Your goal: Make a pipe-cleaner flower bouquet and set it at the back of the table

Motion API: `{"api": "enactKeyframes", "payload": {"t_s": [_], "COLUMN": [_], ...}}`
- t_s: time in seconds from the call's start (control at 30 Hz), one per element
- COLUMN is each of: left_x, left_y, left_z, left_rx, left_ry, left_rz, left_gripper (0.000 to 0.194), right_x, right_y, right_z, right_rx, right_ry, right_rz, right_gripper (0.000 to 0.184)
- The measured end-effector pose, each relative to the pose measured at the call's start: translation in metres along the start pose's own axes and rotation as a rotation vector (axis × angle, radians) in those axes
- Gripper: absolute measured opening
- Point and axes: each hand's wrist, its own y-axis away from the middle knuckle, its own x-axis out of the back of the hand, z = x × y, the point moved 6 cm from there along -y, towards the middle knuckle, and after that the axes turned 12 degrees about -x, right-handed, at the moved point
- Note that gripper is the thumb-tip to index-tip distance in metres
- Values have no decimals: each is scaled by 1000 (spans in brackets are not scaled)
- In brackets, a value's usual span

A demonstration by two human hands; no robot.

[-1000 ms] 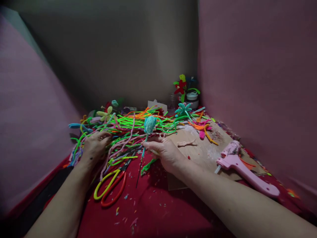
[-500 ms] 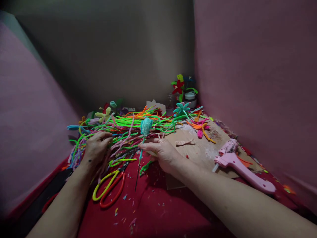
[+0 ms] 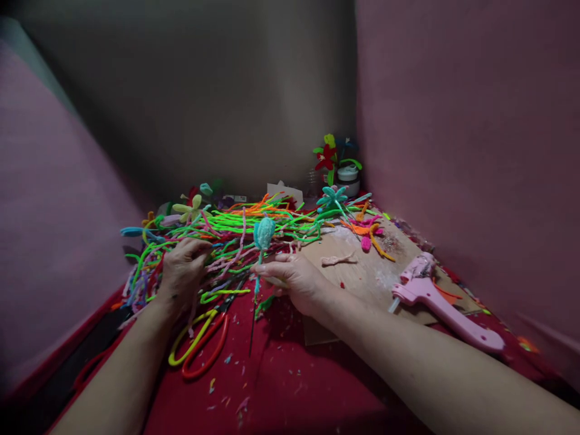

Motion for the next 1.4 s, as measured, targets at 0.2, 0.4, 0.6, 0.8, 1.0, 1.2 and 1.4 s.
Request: {"api": "enactKeyframes", "payload": {"t_s": [0.2, 0.4, 0.6, 0.8, 1.0, 1.2, 1.4], "left_x": [-2, 11, -16, -26, -18, -25, -32], "left_y": [0, -1, 12, 24, 24, 25, 27], "left_z": [-7, 35, 117, 129, 136, 131, 127], "left_rx": [9, 232, 377, 229, -60, 76, 429], "left_ry": [-32, 386, 1081, 726, 354, 523, 1051], "left_rz": [-6, 80, -186, -185, -127, -181, -230], "left_gripper": [18, 17, 33, 22, 9, 13, 13], "right_x": [-1, 6, 5, 7, 7, 3, -5], "right_y": [1, -1, 4, 7, 10, 11, 12], "right_z": [-1, -4, -10, -6, -10, -14, -20], "right_rx": [-3, 98, 179, 150, 221, 263, 292], "right_ry": [-10, -71, -104, -93, -63, 25, 70], "right_rz": [3, 67, 97, 163, 211, 211, 102], "right_gripper": [21, 17, 17, 17, 11, 10, 13]}}
